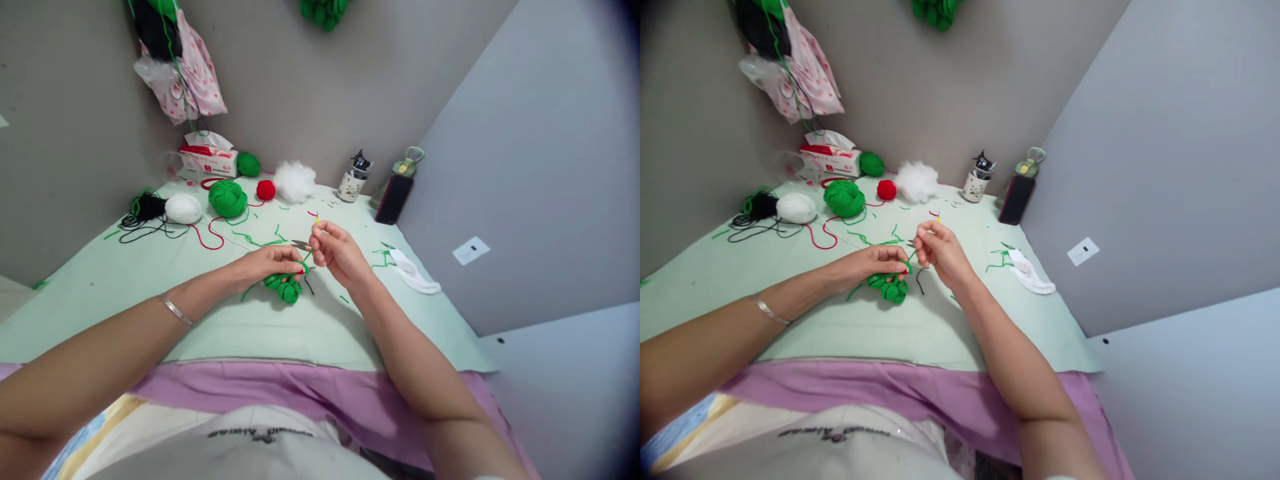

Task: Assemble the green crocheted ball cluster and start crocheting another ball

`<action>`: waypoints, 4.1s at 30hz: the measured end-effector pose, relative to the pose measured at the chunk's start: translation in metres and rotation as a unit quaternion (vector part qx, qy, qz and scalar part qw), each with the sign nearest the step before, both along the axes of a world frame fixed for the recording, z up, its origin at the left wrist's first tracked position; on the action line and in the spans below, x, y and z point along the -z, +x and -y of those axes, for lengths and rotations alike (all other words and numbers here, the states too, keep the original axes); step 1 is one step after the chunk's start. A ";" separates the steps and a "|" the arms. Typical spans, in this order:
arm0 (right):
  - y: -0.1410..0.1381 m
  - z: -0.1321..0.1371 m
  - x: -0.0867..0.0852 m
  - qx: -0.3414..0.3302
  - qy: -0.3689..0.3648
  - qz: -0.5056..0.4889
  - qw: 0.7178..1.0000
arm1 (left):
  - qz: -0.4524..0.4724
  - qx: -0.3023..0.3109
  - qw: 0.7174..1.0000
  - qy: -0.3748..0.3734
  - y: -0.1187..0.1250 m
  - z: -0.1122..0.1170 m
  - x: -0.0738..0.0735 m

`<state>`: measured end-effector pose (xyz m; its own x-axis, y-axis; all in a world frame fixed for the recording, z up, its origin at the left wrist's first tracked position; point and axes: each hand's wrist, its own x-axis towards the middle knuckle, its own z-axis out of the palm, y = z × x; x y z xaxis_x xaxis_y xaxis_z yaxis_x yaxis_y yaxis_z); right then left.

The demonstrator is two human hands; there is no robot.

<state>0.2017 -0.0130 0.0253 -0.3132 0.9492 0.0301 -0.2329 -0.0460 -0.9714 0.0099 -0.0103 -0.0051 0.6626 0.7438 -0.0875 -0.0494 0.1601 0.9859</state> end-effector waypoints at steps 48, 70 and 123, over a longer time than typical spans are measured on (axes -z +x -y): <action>0.001 0.009 0.007 0.097 0.311 0.369 0.871 | 0.035 -0.211 0.975 0.062 -0.012 -0.011 -0.004; 0.001 0.011 0.003 0.085 0.279 0.370 0.882 | 0.018 -0.211 0.973 0.095 -0.012 -0.011 -0.005; -0.003 0.006 0.006 -0.020 0.153 0.158 0.975 | 0.029 -0.155 0.986 0.061 -0.007 -0.003 -0.003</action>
<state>0.1987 -0.0186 0.0194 -0.3897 0.8978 0.2051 0.0767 0.2536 -0.9643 0.0034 -0.0073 -0.0026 0.4031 0.9140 0.0468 -0.1350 0.0088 0.9908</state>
